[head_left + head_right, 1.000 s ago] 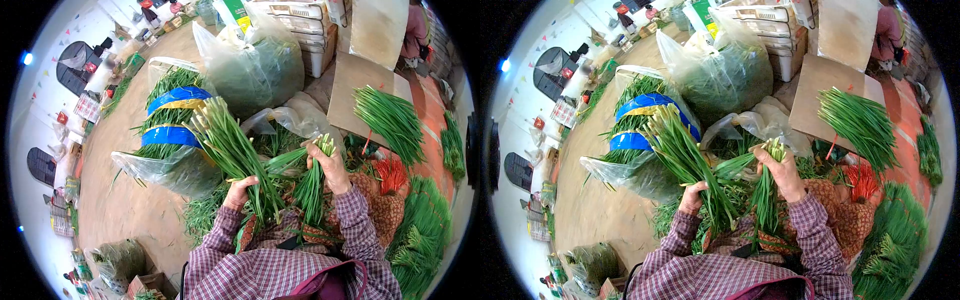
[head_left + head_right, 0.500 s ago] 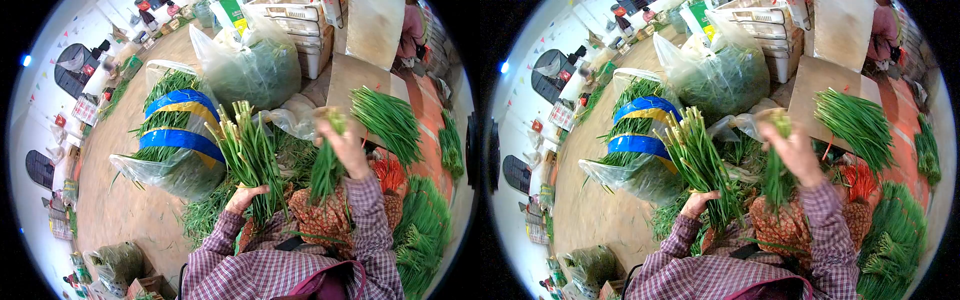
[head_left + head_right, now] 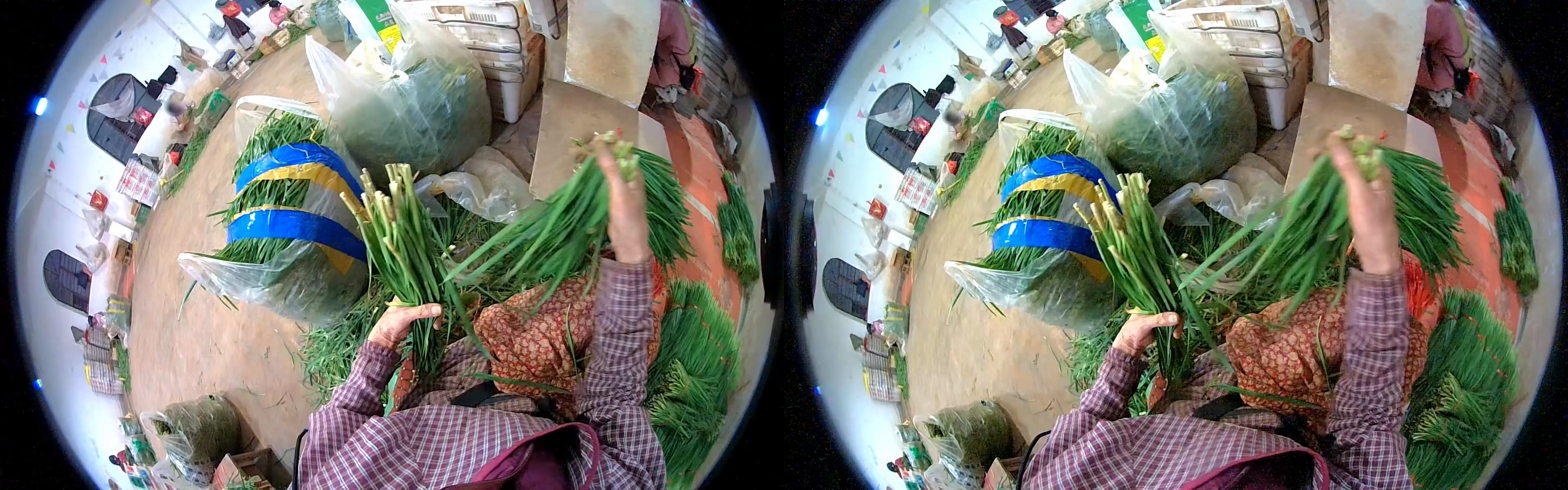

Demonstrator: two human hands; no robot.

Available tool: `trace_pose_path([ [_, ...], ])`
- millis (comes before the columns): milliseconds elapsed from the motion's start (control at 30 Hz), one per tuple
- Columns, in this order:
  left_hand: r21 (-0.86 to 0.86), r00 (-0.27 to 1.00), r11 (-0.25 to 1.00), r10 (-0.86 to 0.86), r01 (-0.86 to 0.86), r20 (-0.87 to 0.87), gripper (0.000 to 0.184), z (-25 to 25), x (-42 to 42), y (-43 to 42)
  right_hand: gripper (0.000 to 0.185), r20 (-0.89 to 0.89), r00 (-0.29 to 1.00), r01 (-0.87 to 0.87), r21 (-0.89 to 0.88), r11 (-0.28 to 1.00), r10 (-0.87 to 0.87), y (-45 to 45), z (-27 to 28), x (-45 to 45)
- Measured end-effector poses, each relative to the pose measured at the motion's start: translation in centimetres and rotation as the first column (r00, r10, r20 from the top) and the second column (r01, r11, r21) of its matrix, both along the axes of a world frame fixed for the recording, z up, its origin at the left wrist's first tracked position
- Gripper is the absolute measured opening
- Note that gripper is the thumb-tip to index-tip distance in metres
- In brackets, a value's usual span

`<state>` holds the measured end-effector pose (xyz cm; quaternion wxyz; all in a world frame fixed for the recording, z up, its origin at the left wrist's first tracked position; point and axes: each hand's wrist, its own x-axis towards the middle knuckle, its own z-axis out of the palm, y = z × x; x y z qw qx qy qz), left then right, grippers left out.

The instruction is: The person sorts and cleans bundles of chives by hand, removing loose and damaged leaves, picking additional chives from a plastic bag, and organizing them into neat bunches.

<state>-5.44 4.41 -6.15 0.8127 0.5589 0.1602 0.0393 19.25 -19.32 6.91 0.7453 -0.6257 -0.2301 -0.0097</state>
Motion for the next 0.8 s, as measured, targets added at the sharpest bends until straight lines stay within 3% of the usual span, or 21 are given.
trace_pose_path([
  [100, 0.047, 0.999, 0.999, 0.017, -0.015, -0.035, 0.024, 1.1, 0.7, -0.6, 0.023, -0.048, 0.999, 0.016, 0.106, 0.994, -0.010, -0.6, 0.6, -0.4],
  [167, 0.046, 0.999, 0.999, 0.019, -0.017, -0.050, 0.024, 1.5, 1.2, -1.2, 0.019, 0.117, 0.982, -0.135, -0.133, 0.982, 0.151, 0.5, 0.9, -2.2],
  [267, 0.012, 0.999, 0.999, 0.033, -0.033, -0.042, 0.033, 1.2, 1.7, -1.6, 0.024, 0.041, 0.944, -0.319, -0.145, 0.937, 0.328, 4.5, -0.8, -6.2],
  [333, 0.178, 0.993, 0.979, 0.106, -0.097, -0.045, 0.039, 0.2, 2.0, -2.1, 0.030, 0.063, 0.888, -0.431, -0.233, 0.872, 0.456, 6.7, -1.8, -7.8],
  [367, 0.073, 0.995, 0.996, 0.065, -0.059, -0.072, 0.048, 0.3, 2.1, -2.2, 0.031, 0.005, 0.887, -0.433, -0.337, 0.836, 0.462, 7.4, -1.6, -8.8],
  [467, 0.100, 0.995, 0.994, -0.027, 0.037, -0.096, 0.055, 0.4, 1.9, -2.3, 0.018, 0.248, 0.903, -0.244, -0.374, 0.895, 0.350, 9.6, -3.4, -9.5],
  [533, -0.028, 0.999, 0.999, 0.032, -0.033, -0.023, 0.045, 1.3, 1.4, -2.7, 0.015, 0.155, 0.918, -0.276, -0.409, 0.870, 0.364, 9.0, -3.6, -9.1],
  [600, -0.123, 0.998, 0.991, 0.058, -0.059, -0.013, 0.061, -2.7, 0.8, -0.8, 0.013, 0.104, 0.928, -0.326, -0.236, 0.915, 0.358, 7.7, -4.4, -8.3],
  [633, -0.114, 0.997, 0.990, 0.078, -0.079, -0.013, 0.064, -2.2, 1.0, -0.9, 0.013, -0.041, 0.937, -0.346, -0.243, 0.906, 0.347, 6.6, -3.4, -7.7],
  [767, -0.121, 0.991, 0.984, 0.124, -0.130, -0.051, 0.057, -0.8, 1.6, -1.0, 0.012, -0.030, 0.994, -0.109, -0.125, 0.986, 0.106, 0.8, -2.1, -3.4],
  [800, -0.107, 0.990, 0.985, 0.130, -0.135, -0.054, 0.053, -0.7, 1.7, -1.0, 0.016, 0.076, 0.997, -0.015, -0.081, 0.997, 0.021, -0.4, -1.8, -2.0],
])
